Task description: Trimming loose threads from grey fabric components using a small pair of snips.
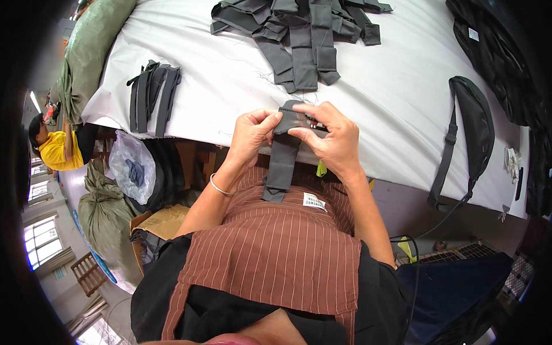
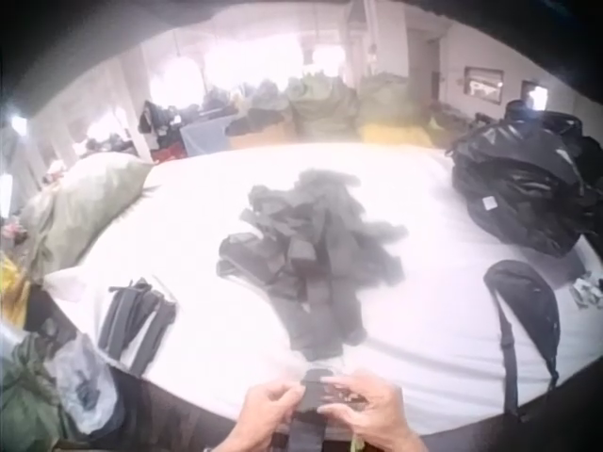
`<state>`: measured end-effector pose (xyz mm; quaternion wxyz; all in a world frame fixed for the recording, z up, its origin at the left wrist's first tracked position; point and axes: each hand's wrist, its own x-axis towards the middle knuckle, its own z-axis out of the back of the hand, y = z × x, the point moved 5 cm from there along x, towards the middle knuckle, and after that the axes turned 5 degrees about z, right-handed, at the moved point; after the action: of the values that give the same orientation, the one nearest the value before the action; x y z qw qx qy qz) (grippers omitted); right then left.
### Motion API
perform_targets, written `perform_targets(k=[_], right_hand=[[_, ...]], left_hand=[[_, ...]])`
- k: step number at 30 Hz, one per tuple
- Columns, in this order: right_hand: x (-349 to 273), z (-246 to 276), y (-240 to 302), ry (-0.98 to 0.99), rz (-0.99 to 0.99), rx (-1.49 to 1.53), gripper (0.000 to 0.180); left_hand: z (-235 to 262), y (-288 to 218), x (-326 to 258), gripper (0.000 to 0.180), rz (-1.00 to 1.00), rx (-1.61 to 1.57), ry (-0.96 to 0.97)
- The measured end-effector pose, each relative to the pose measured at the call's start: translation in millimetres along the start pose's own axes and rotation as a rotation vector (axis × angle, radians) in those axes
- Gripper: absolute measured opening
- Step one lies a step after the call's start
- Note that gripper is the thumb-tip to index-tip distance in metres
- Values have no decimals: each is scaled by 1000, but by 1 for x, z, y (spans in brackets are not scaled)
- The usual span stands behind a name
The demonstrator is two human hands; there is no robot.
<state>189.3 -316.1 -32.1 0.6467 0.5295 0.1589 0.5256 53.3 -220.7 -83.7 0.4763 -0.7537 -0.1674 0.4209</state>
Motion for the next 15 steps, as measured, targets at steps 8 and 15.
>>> perform_targets(k=[8,15], right_hand=[[2,-1,10,-79,154,-376,25],[-1,-4,11,-36,174,-422,27]], left_hand=[[-1,-2,-3,17,-37,-3,0],[0,-1,-6,16,-46,5,-10]])
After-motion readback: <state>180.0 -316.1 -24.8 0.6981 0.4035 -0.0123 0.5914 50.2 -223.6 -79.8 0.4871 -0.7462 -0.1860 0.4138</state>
